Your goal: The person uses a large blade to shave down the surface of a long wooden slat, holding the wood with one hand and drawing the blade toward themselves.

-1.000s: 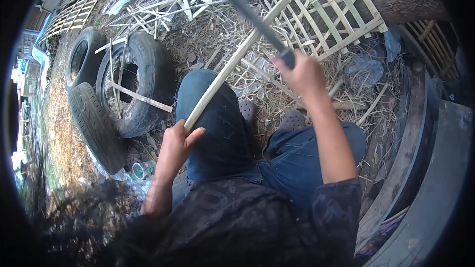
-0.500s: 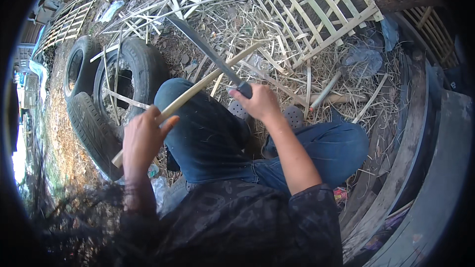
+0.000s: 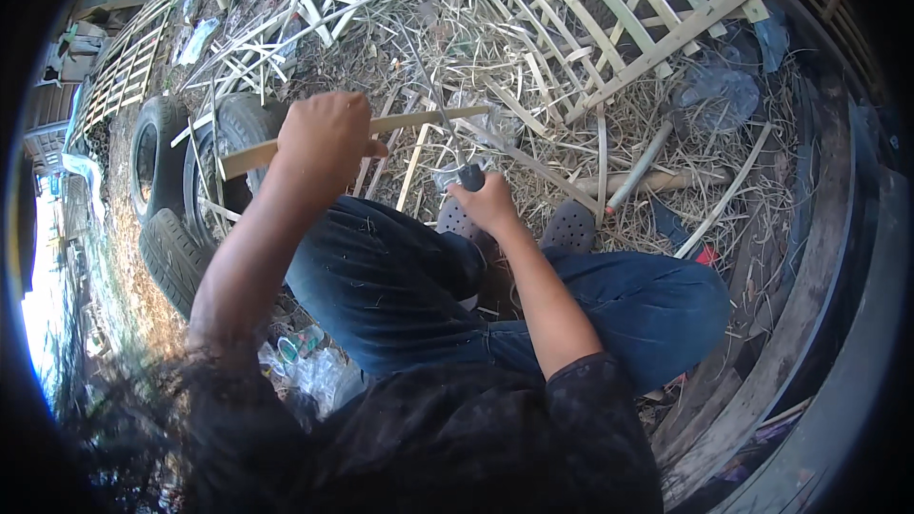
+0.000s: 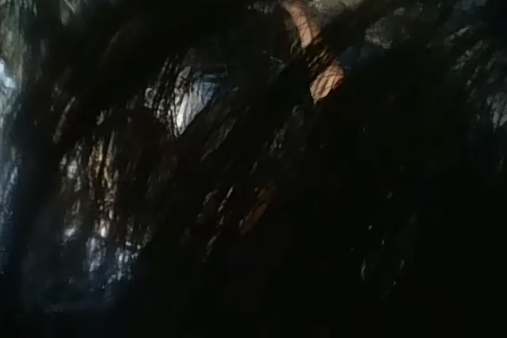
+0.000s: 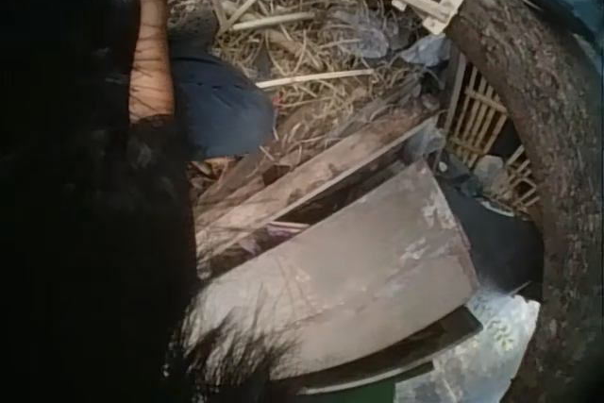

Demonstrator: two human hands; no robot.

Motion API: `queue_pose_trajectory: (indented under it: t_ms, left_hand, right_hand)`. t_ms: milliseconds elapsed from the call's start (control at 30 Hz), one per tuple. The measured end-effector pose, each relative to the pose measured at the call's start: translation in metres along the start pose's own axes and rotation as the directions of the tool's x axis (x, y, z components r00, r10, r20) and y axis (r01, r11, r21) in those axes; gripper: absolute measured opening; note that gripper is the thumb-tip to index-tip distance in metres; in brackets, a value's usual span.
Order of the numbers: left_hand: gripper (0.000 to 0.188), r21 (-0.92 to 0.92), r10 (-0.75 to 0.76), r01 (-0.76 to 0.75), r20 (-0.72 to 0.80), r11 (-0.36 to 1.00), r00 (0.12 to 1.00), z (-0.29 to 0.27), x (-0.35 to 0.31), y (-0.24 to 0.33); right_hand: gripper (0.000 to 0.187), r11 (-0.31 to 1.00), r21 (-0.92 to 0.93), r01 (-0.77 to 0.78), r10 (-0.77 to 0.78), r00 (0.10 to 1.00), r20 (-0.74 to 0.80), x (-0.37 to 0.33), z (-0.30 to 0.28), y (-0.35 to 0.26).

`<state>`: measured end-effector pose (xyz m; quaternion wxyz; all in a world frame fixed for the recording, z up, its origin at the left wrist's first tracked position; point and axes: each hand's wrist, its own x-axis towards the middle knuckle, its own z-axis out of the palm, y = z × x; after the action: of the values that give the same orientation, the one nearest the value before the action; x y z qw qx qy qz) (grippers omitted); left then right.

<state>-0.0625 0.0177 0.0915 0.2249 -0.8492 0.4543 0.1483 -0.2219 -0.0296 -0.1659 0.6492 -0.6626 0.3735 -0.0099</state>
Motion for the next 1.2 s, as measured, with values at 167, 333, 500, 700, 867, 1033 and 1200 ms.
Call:
queue_pose_trajectory:
  t_ms: [167,333,500,700,867,1033,1200]
  left_hand:
    - [0.038,0.051,0.018,-0.022,0.086,0.998,0.996,-0.023,0.019,0.016]
    - [0.033,0.071,0.06,-0.063,0.044,0.996,0.997,-0.028,0.014,0.021]
    - [0.013,0.089,0.016,-0.017,0.018,0.996,1.0,-0.012,0.009,0.022]
    - [0.014,0.087,0.043,-0.043,-0.006,0.995,0.999,-0.011,0.016,0.012]
    - [0.014,0.096,0.015,-0.02,0.045,0.995,0.999,-0.011,0.017,0.018]
    - [0.015,0.113,0.056,-0.063,0.066,0.992,0.996,-0.01,0.012,0.018]
    - [0.014,0.074,0.022,-0.023,0.016,0.997,1.0,-0.007,0.012,0.023]
  right_hand:
    - [0.032,0.985,0.156,0.071,-0.069,0.997,-0.019,-0.012,-0.001,-0.011]
    - [0.022,0.993,0.109,-0.05,0.053,0.998,-0.026,-0.004,-0.008,0.013]
    - [0.022,0.973,0.091,-0.211,0.217,0.974,-0.069,-0.011,-0.004,0.007]
    - [0.026,0.998,-0.033,0.047,-0.051,0.986,-0.16,-0.014,0.018,-0.008]
    - [0.021,0.944,0.123,-0.305,0.319,0.94,-0.118,-0.002,0.009,0.023]
    - [0.025,1.0,-0.023,-0.009,0.006,0.995,-0.097,-0.023,0.015,-0.031]
    - [0.025,0.966,0.061,-0.252,0.257,0.96,-0.106,0.0,0.011,0.009]
